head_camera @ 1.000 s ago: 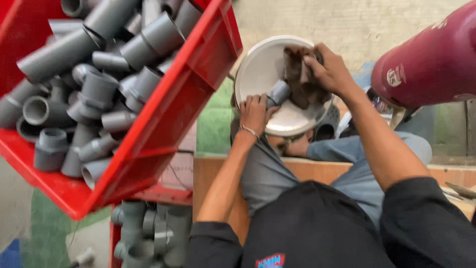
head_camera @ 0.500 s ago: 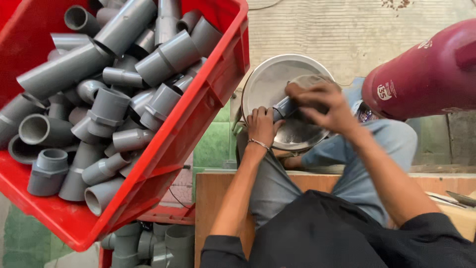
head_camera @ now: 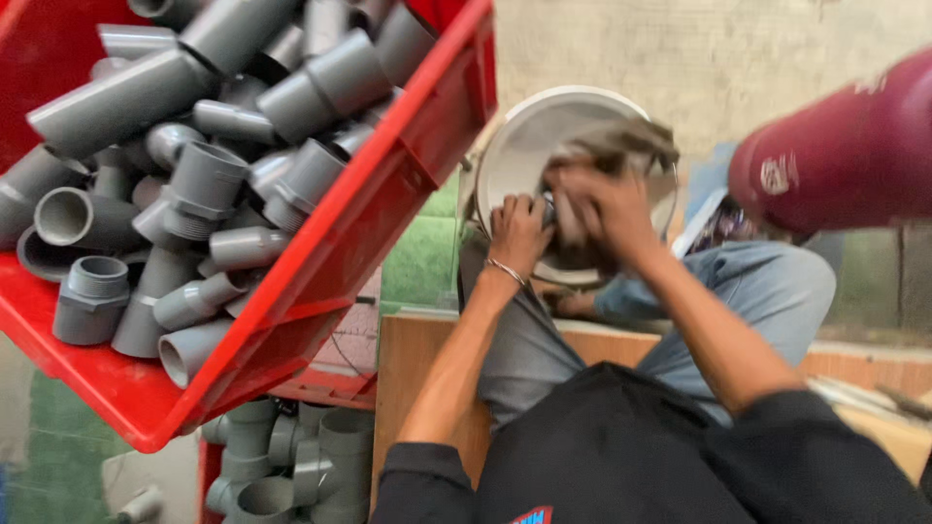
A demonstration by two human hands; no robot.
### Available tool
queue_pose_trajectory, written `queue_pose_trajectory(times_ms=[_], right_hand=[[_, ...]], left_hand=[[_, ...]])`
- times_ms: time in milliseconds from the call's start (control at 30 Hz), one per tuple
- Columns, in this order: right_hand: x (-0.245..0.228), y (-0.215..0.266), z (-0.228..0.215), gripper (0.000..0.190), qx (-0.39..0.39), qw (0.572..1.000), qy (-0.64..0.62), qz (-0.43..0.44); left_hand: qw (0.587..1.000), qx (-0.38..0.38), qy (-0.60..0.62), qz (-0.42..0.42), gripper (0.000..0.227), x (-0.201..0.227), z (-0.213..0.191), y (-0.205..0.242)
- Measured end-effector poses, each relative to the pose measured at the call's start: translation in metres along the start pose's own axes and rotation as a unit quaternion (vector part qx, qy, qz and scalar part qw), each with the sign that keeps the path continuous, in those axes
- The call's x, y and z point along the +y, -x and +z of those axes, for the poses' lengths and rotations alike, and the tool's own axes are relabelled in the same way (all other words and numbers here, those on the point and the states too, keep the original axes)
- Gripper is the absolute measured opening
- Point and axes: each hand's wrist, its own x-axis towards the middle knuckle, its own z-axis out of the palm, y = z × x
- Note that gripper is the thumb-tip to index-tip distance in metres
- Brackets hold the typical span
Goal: The person sits on the floor and wipes gray plastic pipe fittings with a cloth. They pick up fittings from a red crate, clean them over a white bucket, and place the cleaned items into a cardboard box.
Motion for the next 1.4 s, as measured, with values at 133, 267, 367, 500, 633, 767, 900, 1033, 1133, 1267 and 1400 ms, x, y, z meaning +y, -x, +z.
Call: queue_pose_trajectory(times_ms=[133, 267, 367, 500, 633, 767, 900, 1033, 1133, 1267, 1400], right_hand=[[0.059, 0.023, 0.030, 0.013, -0.031, 0.984, 0.151, 0.091], [0.021, 0.062, 0.007, 0.034, -0.028, 0.998, -0.046, 0.024], [0.015, 0.052, 0.006, 0.030, -0.051, 0.997, 0.039, 0.049], [0.096, 0.035, 0.056, 0.026, 0.024, 0.995, 0.090, 0.034], [0.015, 0.035, 0.006, 0.018, 0.069, 0.996, -0.061, 0.012], [-0.003, 0.058, -0.005, 0.023, 0.070, 0.997, 0.006, -0.019], [0.038, 0.056, 0.018, 0.014, 0.059, 0.993, 0.095, 0.049], [0.055, 0.045, 0.026, 0.016, 0.038, 0.995, 0.066, 0.067], [0.037, 0.046, 0.011, 0.016, 0.037, 0.998, -0.028, 0.030], [0.015, 0.062, -0.009, 0.028, 0.007, 0.999, -0.018, -0.033], [0.014, 0.050, 0.001, 0.031, -0.063, 0.990, 0.091, 0.083]], left_hand=[[0.999, 0.024, -0.035, 0.024, 0.056, -0.002, 0.011, 0.001], [0.999, -0.014, -0.030, -0.001, 0.046, -0.019, 0.034, -0.006], [0.999, -0.010, -0.034, 0.030, 0.038, -0.011, 0.015, 0.001], [0.983, 0.062, -0.130, 0.117, 0.037, -0.006, 0.006, 0.002], [0.990, 0.031, -0.116, 0.075, 0.039, -0.008, 0.002, -0.001], [0.995, 0.028, -0.076, 0.052, 0.036, -0.015, 0.015, -0.005], [0.977, 0.104, -0.105, 0.156, 0.040, -0.005, -0.012, 0.011], [0.990, 0.059, -0.064, 0.108, 0.044, -0.001, -0.020, 0.016], [0.997, -0.026, -0.055, 0.045, 0.040, -0.006, 0.005, 0.011], [0.997, -0.075, -0.023, 0.020, 0.043, -0.002, -0.001, -0.007], [0.995, -0.051, -0.035, 0.079, 0.048, -0.004, 0.004, -0.001]])
